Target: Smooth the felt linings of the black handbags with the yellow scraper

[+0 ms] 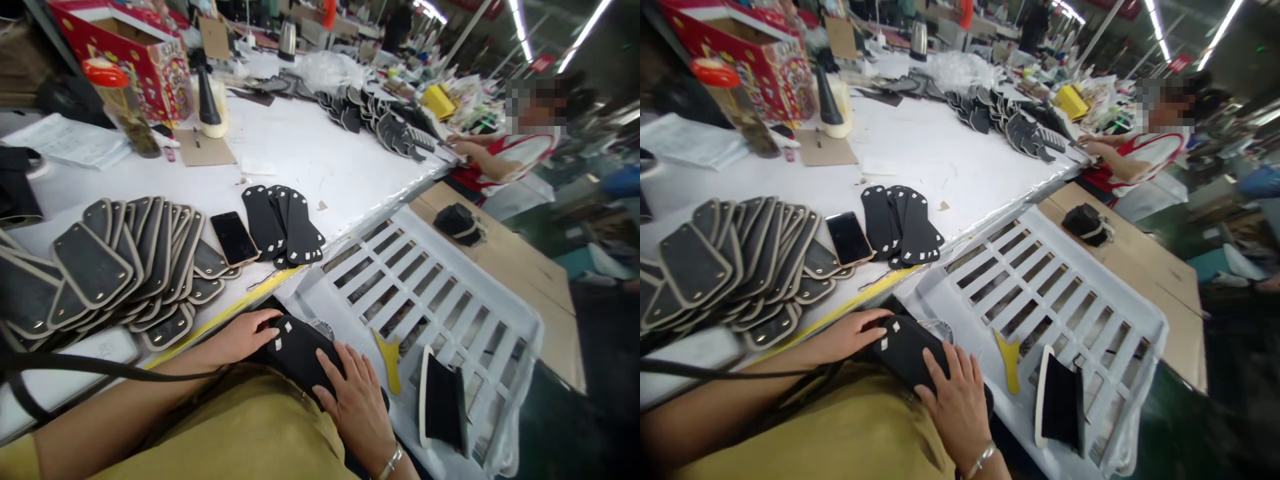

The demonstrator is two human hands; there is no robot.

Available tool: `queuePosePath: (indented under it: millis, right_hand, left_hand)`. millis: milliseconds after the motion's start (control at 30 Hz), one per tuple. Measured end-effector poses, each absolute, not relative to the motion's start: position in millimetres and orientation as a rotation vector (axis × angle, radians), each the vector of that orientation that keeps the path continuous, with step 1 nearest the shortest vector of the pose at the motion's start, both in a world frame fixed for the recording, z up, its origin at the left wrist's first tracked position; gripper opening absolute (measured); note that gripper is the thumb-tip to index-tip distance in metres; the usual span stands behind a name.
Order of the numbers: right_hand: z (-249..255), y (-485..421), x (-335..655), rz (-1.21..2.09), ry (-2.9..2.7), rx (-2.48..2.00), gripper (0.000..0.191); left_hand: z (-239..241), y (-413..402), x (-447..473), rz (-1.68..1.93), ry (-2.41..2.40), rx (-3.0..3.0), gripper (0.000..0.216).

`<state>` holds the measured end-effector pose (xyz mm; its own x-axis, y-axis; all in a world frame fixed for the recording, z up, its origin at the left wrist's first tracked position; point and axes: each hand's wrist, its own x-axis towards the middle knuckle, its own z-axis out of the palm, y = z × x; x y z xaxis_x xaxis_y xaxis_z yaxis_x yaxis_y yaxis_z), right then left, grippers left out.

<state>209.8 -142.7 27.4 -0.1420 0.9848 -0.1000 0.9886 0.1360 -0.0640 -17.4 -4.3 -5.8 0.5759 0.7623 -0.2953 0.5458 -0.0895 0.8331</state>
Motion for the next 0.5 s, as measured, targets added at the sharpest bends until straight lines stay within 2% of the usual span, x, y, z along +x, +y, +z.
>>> queuePosePath:
  millis: [200, 333, 500]
  right_hand:
    - [33, -204, 260, -0.129, 2.218, 2.204, 0.044]
    - [32, -221, 274, -0.258, 2.188, 2.356, 0.033]
    - [35, -187, 246, -0.229, 2.084, 2.589, 0.044]
  left_hand:
    - [-10, 3, -14, 0.224, 1.058, 1.805, 0.043]
    - [-9, 9, -12, 0.213, 0.991, 1.88, 0.043]
    - [5, 4, 15, 0.279, 0.943, 2.065, 0.045]
